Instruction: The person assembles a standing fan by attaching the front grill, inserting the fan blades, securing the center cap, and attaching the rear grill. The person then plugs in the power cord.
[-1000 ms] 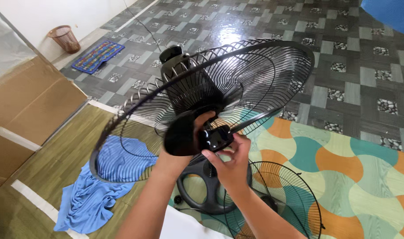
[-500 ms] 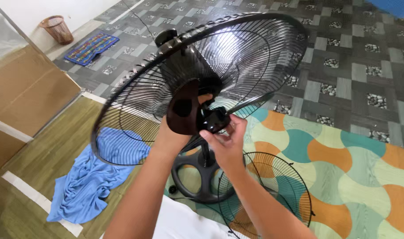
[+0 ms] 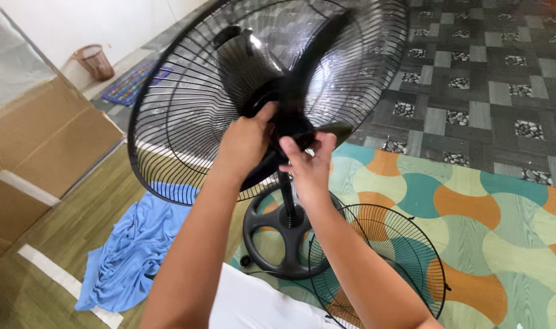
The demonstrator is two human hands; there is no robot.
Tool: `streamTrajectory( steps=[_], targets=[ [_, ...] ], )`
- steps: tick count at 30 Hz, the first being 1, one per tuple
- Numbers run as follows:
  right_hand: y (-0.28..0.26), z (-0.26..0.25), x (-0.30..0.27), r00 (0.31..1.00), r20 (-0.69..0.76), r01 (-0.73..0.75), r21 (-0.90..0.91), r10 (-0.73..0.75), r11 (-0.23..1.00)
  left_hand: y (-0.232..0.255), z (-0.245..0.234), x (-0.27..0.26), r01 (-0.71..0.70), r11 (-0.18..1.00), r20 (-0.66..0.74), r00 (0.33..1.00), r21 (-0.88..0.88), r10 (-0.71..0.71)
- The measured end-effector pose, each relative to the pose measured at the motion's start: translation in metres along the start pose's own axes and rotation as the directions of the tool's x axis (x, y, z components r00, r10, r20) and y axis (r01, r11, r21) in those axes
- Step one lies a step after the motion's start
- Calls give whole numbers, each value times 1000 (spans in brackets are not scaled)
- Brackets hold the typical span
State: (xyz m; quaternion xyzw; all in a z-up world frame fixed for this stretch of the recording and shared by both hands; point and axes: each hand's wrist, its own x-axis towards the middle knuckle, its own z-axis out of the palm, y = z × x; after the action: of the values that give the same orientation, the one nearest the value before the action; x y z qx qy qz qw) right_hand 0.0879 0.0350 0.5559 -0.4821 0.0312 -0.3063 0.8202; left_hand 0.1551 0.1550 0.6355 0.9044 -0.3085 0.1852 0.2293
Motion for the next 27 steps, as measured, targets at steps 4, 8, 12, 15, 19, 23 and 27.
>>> streamTrajectory(
  steps=[4,8,12,15,19,23,27],
  targets=[
    [-2,0,2,968,97,238,-51,-233,970,-9,-6,12,-412,909,-171,893,63,417],
    [-7,-12,-9,931,172,335,-44,-323,941,3,-16,5,-481,862,-222,868,-158,444],
    [-11,-25,-14,895,192,436,-177,-404,882,12,-21,11,54,994,189,981,-93,-35],
    [-8,-25,-6,946,204,243,59,-250,968,20,-19,2,-582,812,-327,762,34,560],
    [-6,-12,6,961,137,251,-64,-241,966,20,-24,-2,-531,829,-219,842,-176,493],
    [-9,3,7,999,27,42,-12,-42,999,7,-17,5,-143,985,66,987,-101,150],
    [-7,9,12,984,85,164,-84,-157,983,-17,-7,14,-231,971,32,972,-56,233]
  ],
)
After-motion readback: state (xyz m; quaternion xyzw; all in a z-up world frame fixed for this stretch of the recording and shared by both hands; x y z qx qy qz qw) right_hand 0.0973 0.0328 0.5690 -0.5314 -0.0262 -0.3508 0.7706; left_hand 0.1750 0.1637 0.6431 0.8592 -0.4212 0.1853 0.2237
